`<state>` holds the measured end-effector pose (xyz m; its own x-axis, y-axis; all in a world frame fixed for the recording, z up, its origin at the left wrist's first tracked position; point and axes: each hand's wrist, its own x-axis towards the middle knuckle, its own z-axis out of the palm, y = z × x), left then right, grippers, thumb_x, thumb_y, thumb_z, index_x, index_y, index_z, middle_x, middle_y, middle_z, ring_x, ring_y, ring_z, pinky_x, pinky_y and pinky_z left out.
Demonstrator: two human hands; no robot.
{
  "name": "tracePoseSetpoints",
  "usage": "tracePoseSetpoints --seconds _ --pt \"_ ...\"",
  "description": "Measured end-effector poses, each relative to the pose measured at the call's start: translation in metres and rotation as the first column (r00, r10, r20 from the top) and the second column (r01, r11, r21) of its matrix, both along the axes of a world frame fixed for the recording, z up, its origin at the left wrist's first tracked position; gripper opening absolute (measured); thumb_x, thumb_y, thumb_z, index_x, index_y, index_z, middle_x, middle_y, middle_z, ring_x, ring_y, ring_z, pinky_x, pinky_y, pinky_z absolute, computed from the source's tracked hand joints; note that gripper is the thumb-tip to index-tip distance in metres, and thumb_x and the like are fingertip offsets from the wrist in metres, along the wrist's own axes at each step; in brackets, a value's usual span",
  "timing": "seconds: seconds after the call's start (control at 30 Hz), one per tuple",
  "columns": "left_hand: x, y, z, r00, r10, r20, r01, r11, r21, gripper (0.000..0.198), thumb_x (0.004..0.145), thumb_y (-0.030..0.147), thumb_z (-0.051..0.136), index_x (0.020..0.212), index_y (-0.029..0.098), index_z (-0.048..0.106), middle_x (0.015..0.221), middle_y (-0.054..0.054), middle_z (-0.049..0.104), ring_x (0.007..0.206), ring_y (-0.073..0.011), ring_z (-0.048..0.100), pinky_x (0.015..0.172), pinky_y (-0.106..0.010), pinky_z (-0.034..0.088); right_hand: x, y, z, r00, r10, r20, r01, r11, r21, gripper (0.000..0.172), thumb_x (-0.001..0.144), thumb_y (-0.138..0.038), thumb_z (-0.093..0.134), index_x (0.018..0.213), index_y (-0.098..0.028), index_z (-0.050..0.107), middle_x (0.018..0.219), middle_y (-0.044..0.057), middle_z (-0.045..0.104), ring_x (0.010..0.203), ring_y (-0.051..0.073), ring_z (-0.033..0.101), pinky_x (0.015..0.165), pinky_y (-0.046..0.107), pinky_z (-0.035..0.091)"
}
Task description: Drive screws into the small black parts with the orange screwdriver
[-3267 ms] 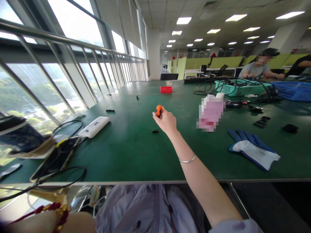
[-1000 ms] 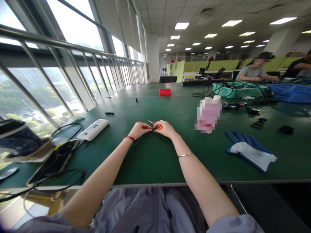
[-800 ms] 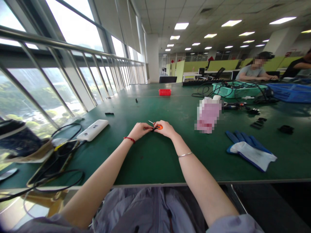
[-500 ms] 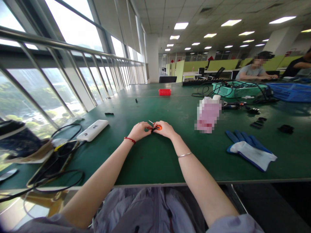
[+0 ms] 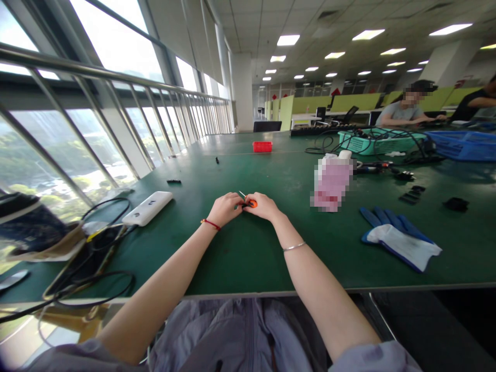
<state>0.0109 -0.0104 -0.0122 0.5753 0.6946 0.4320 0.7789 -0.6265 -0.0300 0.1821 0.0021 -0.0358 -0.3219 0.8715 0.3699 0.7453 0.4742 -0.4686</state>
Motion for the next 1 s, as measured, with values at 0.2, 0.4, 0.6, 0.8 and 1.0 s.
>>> tracePoseSetpoints --seconds 0.2,0.4,0.6,0.8,1.0 --pt "0.003 0.001 -0.003 0.999 0.029 -0.029 -0.026 0.993 0.111 0.019 0.083 0.015 0.046 0.086 0.017 0.064 0.089 -0.006 0.064 0.085 -0.0187 0.056 0.072 -0.029 0.043 -0.001 -0.004 0.004 0.996 -0.048 0.069 0.048 0.999 0.006 0.020 0.072 -0.039 0.064 0.084 -0.024 0.064 0.087 0.001 0.059 0.079 0.016 0.056 0.065 0.025 0.040" --pt "0.001 0.003 -0.006 0.999 0.039 -0.012 -0.035 0.976 0.215 0.017 0.084 0.016 0.047 0.085 0.018 0.064 0.087 -0.005 0.064 0.085 -0.0191 0.056 0.071 -0.031 0.041 0.002 0.002 0.001 0.993 -0.013 -0.121 0.008 0.999 -0.037 0.015 0.072 -0.035 0.063 0.081 -0.023 0.064 0.091 0.001 0.063 0.083 0.017 0.058 0.075 0.028 0.044" --pt "0.001 0.004 -0.006 0.999 0.033 -0.042 -0.022 0.973 0.231 0.017 0.085 0.014 0.046 0.087 0.017 0.062 0.089 -0.006 0.064 0.084 -0.0189 0.056 0.072 -0.031 0.041 -0.002 0.005 0.000 0.974 0.023 -0.224 -0.037 0.998 -0.058 0.019 0.079 -0.035 0.054 0.085 -0.021 0.065 0.089 0.000 0.067 0.084 0.015 0.060 0.077 0.027 0.045" --pt "0.003 0.003 -0.004 0.999 0.023 -0.042 -0.014 0.977 0.213 0.019 0.086 0.013 0.043 0.096 0.017 0.059 0.087 -0.005 0.064 0.082 -0.0178 0.057 0.072 -0.029 0.042 -0.003 0.005 0.001 0.964 0.019 -0.265 -0.027 0.999 -0.029 0.018 0.077 -0.035 0.056 0.081 -0.020 0.066 0.087 0.002 0.066 0.082 0.017 0.059 0.079 0.030 0.045" --pt "0.003 0.000 -0.001 0.996 -0.019 0.091 0.005 0.988 0.152 0.021 0.084 0.013 0.046 0.100 0.017 0.058 0.090 -0.005 0.064 0.084 -0.0175 0.058 0.074 -0.028 0.045 0.000 0.008 -0.001 0.957 0.038 -0.287 -0.045 0.999 -0.019 0.016 0.077 -0.030 0.056 0.082 -0.020 0.067 0.086 0.002 0.066 0.083 0.018 0.060 0.080 0.031 0.044"
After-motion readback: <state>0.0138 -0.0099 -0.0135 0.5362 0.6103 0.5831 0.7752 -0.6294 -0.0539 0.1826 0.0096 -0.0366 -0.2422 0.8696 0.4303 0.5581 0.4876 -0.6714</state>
